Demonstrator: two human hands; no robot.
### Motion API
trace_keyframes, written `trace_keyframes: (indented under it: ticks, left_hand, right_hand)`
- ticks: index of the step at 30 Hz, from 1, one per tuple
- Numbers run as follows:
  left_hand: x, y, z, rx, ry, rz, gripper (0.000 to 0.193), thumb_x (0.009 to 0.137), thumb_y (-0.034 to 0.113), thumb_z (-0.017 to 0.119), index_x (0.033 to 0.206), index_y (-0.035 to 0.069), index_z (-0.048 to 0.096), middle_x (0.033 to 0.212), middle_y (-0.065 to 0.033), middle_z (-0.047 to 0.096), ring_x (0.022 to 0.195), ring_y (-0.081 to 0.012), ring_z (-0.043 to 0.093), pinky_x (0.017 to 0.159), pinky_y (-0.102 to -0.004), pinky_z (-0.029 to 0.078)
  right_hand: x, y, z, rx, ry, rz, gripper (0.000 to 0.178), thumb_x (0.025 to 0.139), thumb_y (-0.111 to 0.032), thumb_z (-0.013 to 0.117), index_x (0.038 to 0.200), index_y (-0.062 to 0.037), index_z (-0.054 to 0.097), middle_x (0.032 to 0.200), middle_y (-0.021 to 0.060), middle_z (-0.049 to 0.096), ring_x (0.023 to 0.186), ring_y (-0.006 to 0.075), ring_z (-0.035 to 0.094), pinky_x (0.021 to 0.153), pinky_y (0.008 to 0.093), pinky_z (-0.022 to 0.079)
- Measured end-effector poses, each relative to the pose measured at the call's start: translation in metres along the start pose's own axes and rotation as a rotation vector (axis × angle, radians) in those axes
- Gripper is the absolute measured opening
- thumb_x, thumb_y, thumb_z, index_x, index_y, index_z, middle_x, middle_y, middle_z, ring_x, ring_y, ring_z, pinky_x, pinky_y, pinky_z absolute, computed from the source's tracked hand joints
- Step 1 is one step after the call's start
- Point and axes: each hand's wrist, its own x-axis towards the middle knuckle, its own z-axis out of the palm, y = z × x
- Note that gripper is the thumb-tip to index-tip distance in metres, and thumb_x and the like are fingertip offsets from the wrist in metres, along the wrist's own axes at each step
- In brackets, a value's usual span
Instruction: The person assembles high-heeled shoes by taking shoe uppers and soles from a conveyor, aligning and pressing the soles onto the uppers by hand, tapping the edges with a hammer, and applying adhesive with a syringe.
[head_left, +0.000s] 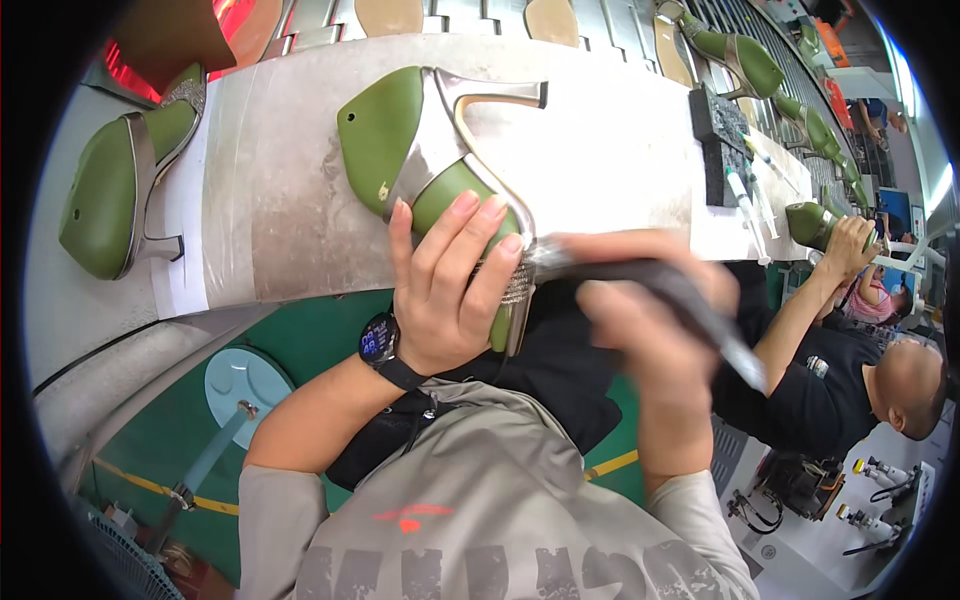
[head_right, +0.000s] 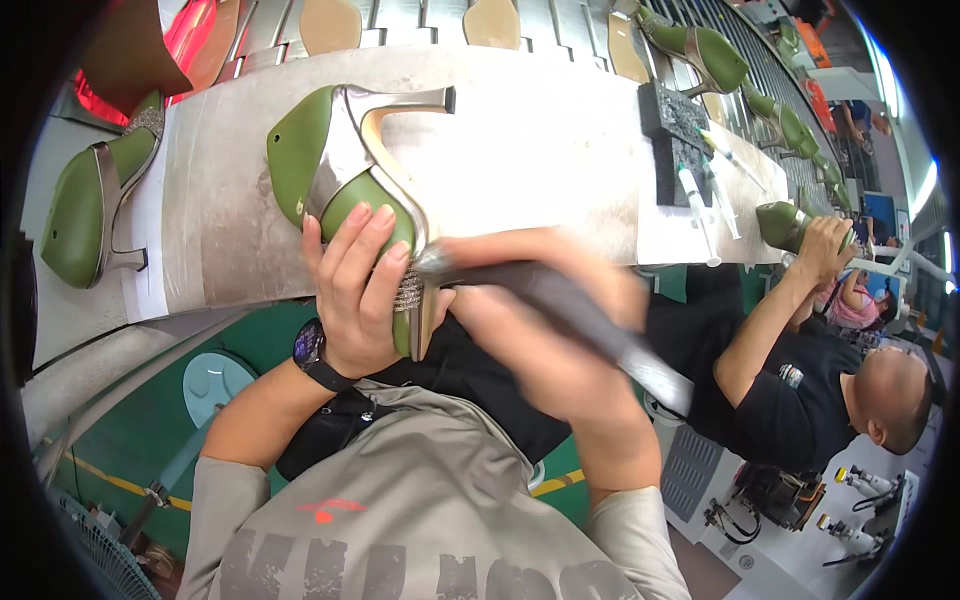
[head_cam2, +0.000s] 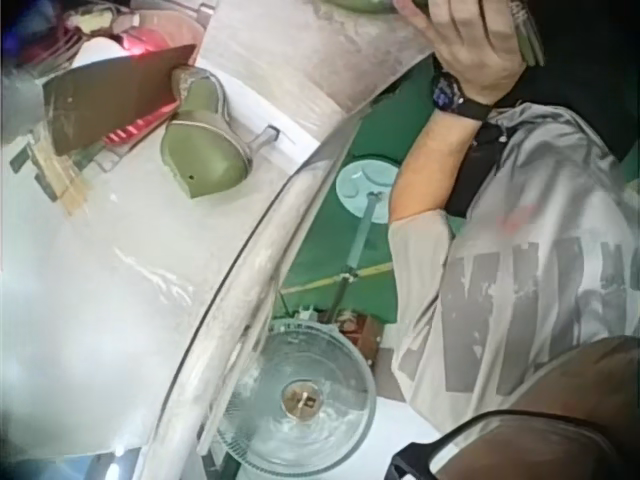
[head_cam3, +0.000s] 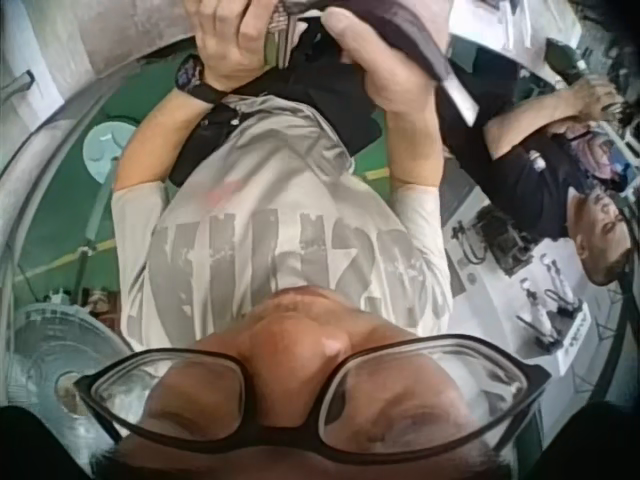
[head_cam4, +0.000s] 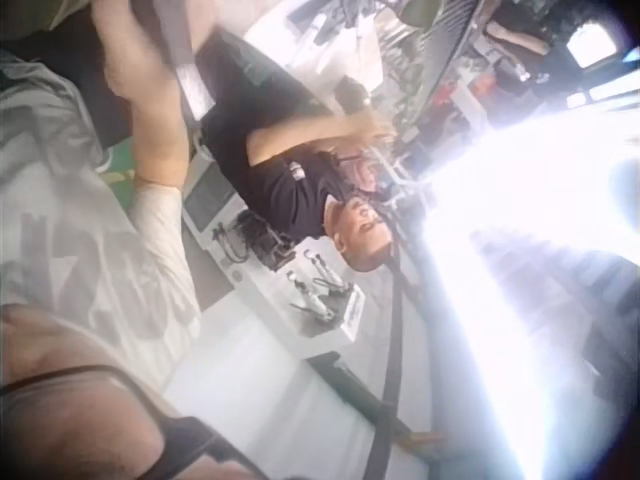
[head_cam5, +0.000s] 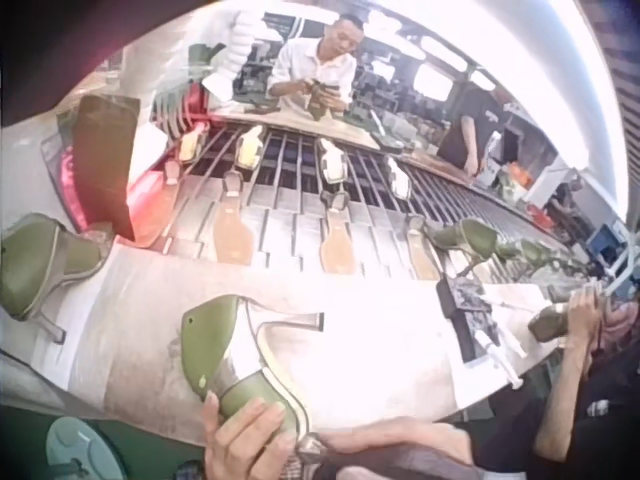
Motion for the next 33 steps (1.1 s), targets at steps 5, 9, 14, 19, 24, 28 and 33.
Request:
trace_keyframes:
  ticks: [5, 9, 14, 19, 24, 28, 33]
  left_hand:
    - [0.024, -0.001, -0.032, -0.179, -0.006, -0.155, 0.076, 0.094, 0.043, 0.073, 0.149, 0.002, 0.041, 0.151, -0.026, 0.047, 0.14, -0.0439, 0.049, 0.123, -0.0619, 0.024]
    - [0.05, -0.034, -0.062, -0.837, 0.352, -0.679, 0.077, 0.105, 0.056, 0.05, 0.151, -0.004, 0.039, 0.159, -0.0294, 0.038, 0.14, -0.0403, 0.048, 0.118, -0.0542, 0.038]
    - [0.08, -0.079, -0.086, -1.594, 0.546, -1.006, 0.079, 0.104, 0.064, 0.045, 0.152, 0.001, 0.044, 0.161, -0.0283, 0.036, 0.144, -0.0392, 0.046, 0.119, -0.0537, 0.039]
    - [0.103, -0.102, -0.057, -1.864, -0.027, -0.859, 0.087, 0.102, 0.071, 0.038, 0.157, 0.003, 0.038, 0.159, -0.0277, 0.04, 0.148, -0.0388, 0.039, 0.123, -0.0562, 0.03]
    - [0.119, -0.087, -0.018, -1.331, -0.382, -1.237, 0.056, 0.108, 0.046, 0.049, 0.141, 0.001, 0.052, 0.139, -0.0183, 0.061, 0.129, -0.0321, 0.06, 0.104, -0.048, 0.052]
    - [0.116, -0.064, 0.01, -1.022, -0.642, -0.771, 0.044, 0.101, 0.024, 0.067, 0.131, -0.006, 0.059, 0.131, -0.0183, 0.067, 0.116, -0.0266, 0.067, 0.097, -0.037, 0.055]
    - [0.135, -0.055, 0.024, -0.689, -0.706, -0.499, 0.04, 0.094, 0.016, 0.074, 0.125, -0.006, 0.063, 0.12, -0.0184, 0.071, 0.107, -0.026, 0.071, 0.091, -0.0358, 0.058]
  right_hand:
    - [0.053, 0.05, -0.027, -0.797, 0.124, -0.496, 0.033, 0.087, 0.003, 0.069, 0.12, -0.0007, 0.069, 0.108, 0.0161, 0.076, 0.089, 0.0202, 0.071, 0.079, 0.0332, 0.057]
    - [0.046, 0.034, -0.026, -0.756, 0.077, -0.383, 0.04, 0.088, -0.001, 0.07, 0.128, 0.0032, 0.065, 0.126, 0.0213, 0.069, 0.114, 0.0282, 0.069, 0.099, 0.0368, 0.053]
    - [0.049, 0.054, -0.002, 0.815, -0.106, 0.305, 0.071, 0.106, -0.052, 0.052, 0.152, 0.0012, 0.04, 0.133, 0.024, 0.064, 0.111, 0.0359, 0.071, 0.09, 0.0436, 0.06]
    - [0.083, 0.028, 0.025, 1.185, -0.148, 0.18, 0.066, 0.103, -0.049, 0.045, 0.147, -0.0003, 0.047, 0.129, 0.0222, 0.065, 0.102, 0.0353, 0.071, 0.076, 0.0508, 0.061]
    - [0.196, 0.009, 0.025, 0.777, 0.31, -0.21, 0.04, 0.1, -0.021, 0.061, 0.131, 0.004, 0.06, 0.114, 0.0198, 0.07, 0.093, 0.0263, 0.072, 0.08, 0.0421, 0.059]
    - [0.268, -0.007, 0.019, -0.248, 0.384, -0.199, 0.046, 0.093, -0.035, 0.066, 0.121, 0.0022, 0.069, 0.105, 0.0221, 0.075, 0.101, 0.0378, 0.073, 0.088, 0.0431, 0.056]
    - [0.303, 0.014, -0.037, -0.728, 0.196, -0.228, 0.048, 0.095, -0.047, 0.063, 0.107, -0.0027, 0.077, 0.108, 0.0226, 0.074, 0.102, 0.0387, 0.07, 0.092, 0.0433, 0.054]
